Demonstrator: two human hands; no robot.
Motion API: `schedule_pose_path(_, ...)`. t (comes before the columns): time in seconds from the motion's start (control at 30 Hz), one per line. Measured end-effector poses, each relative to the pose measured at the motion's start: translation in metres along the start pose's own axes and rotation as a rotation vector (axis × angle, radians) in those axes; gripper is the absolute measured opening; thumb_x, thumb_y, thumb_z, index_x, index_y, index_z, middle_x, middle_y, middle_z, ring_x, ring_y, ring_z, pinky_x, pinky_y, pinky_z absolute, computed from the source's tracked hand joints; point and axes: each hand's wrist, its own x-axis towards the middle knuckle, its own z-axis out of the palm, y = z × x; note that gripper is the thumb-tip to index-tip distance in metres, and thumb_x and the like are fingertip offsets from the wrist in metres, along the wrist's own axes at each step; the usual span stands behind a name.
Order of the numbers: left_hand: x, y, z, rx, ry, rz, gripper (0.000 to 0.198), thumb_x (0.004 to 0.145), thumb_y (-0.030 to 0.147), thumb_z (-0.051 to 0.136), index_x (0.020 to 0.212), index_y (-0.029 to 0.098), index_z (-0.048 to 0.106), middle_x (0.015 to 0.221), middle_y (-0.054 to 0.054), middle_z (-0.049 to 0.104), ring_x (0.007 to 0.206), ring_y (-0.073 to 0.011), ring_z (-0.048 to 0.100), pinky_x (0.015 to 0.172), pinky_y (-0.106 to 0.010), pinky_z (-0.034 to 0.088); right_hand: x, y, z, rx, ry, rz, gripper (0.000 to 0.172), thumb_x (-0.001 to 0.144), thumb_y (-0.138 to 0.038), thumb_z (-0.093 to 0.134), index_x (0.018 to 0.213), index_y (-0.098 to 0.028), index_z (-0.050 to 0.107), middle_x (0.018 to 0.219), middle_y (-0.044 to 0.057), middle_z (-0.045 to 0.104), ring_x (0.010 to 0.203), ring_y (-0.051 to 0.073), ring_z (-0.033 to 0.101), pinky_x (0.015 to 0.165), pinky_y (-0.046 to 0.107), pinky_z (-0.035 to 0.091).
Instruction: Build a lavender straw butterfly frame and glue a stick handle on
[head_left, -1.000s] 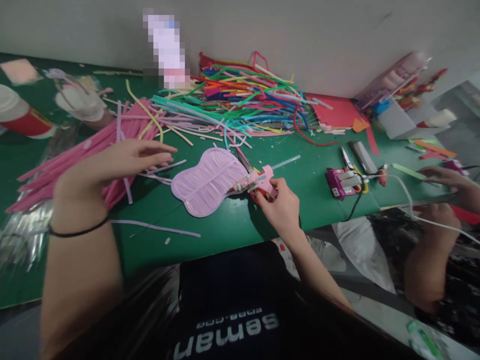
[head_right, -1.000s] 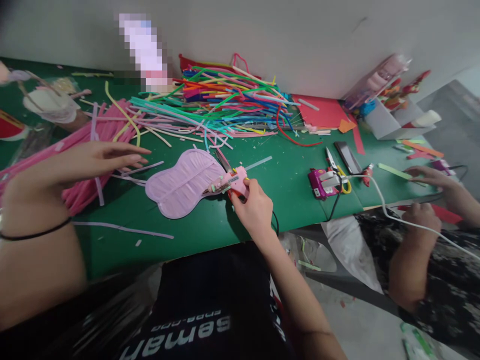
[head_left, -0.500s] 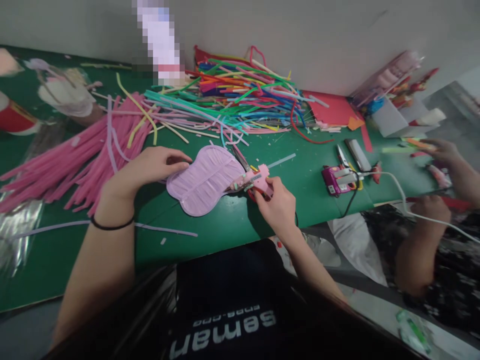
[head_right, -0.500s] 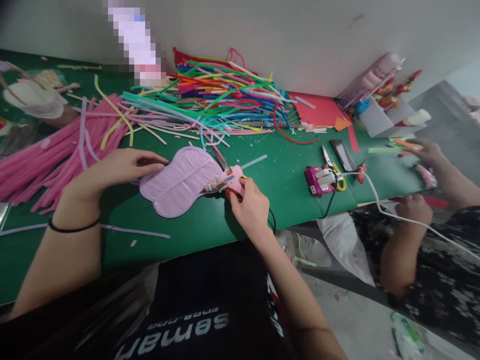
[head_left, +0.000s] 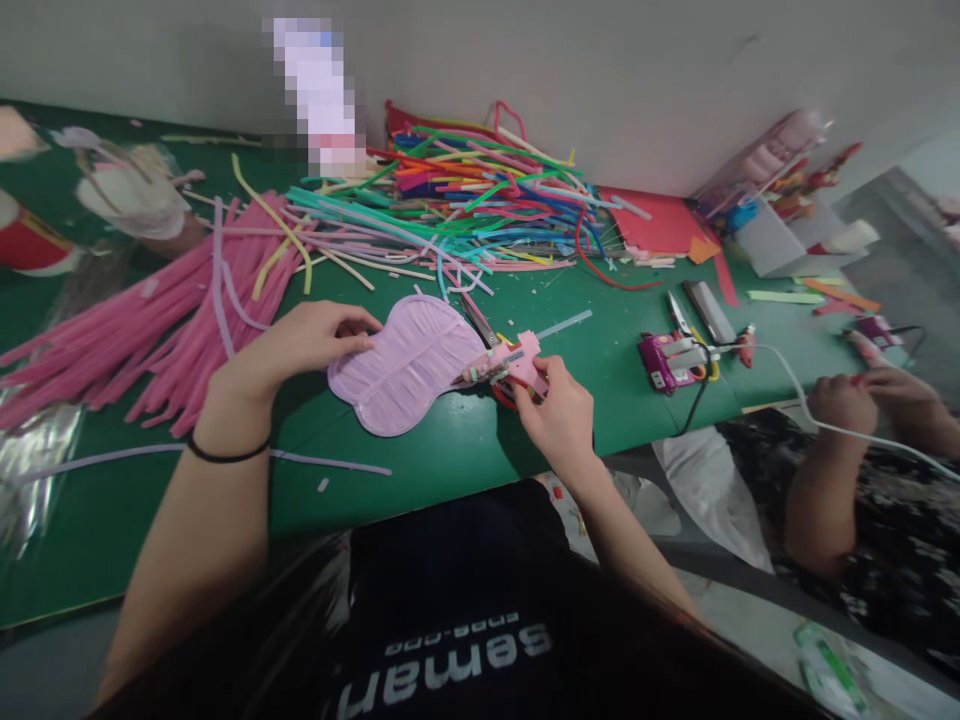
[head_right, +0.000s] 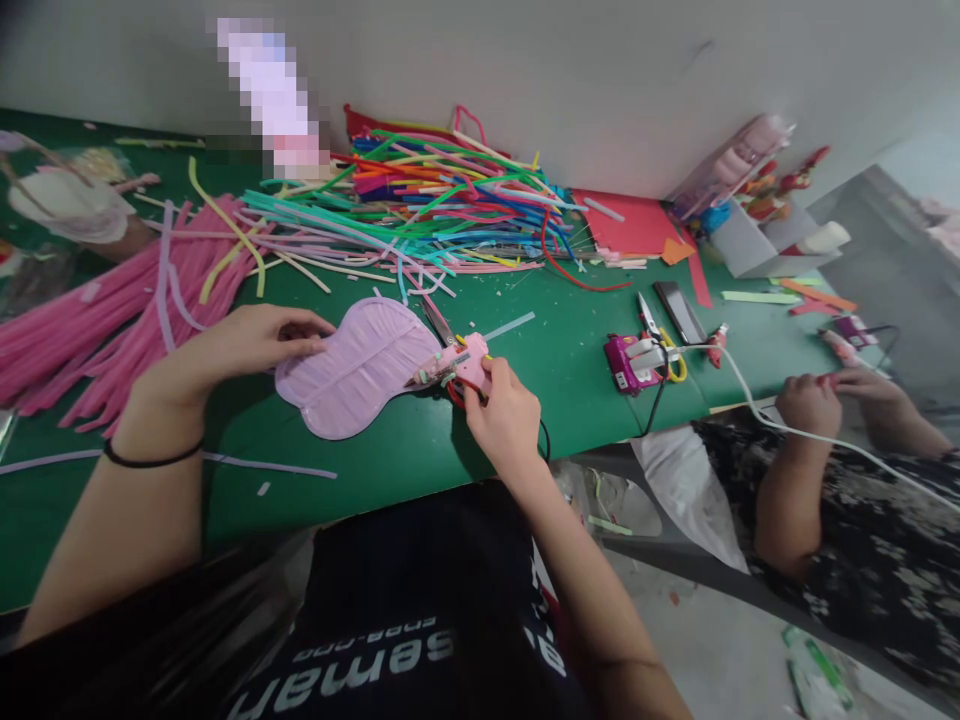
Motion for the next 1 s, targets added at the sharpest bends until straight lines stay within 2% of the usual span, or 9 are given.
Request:
schedule_pose_path(0.4, -0.003, -0.005, -0.006, -0.004, -0.045, -0.012, 0.058, 0.072, 0.06, 0.06, 0.111, 0.019, 0.073, 0.098, -0.007, 0.076, 0.087, -0.0263, 0.068, 0.075, -0.032, 0.049, 0.0, 0.001, -0.001, -0.005, 0.008, -0.002, 0.023, 0.087, -0.034, 0.057, 0.103, -0.018, 0.059, 0.093, 0.012, 0.074, 0.079, 0.025, 0.07, 0.068, 0.034, 0.049)
schedule_pose_path(0.63, -0.009, -0.005, -0.012, 0.0, -0.088, -0.002, 0.053, 0.079, 0.055, 0.06, 0.113, 0.016, 0.071, 0.098, -0.005, 0.076, 0.086, -0.022, 0.066, 0.076, -0.031, 0.048, -0.001, 0.001, -0.003, 0.006, 0.002, -0.024, 0.021, 0.086, -0.03, 0.056, 0.103, -0.018, 0.059, 0.094, 0.011, 0.074, 0.079, 0.023, 0.07, 0.067, 0.033, 0.048)
schedule_pose_path(1.0, -0.006, -0.019, -0.011, -0.035, -0.087, 0.024, 0.054, 0.079, 0.057, 0.061, 0.113, 0.017, 0.071, 0.104, -0.007, 0.075, 0.088, -0.0231, 0.067, 0.074, -0.032, 0.05, -0.001, 0.002, -0.008, -0.024, 0.006, -0.053, 0.02, 0.085, -0.029, 0.057, 0.102, -0.018, 0.059, 0.095, 0.011, 0.074, 0.078, 0.023, 0.07, 0.064, 0.032, 0.047)
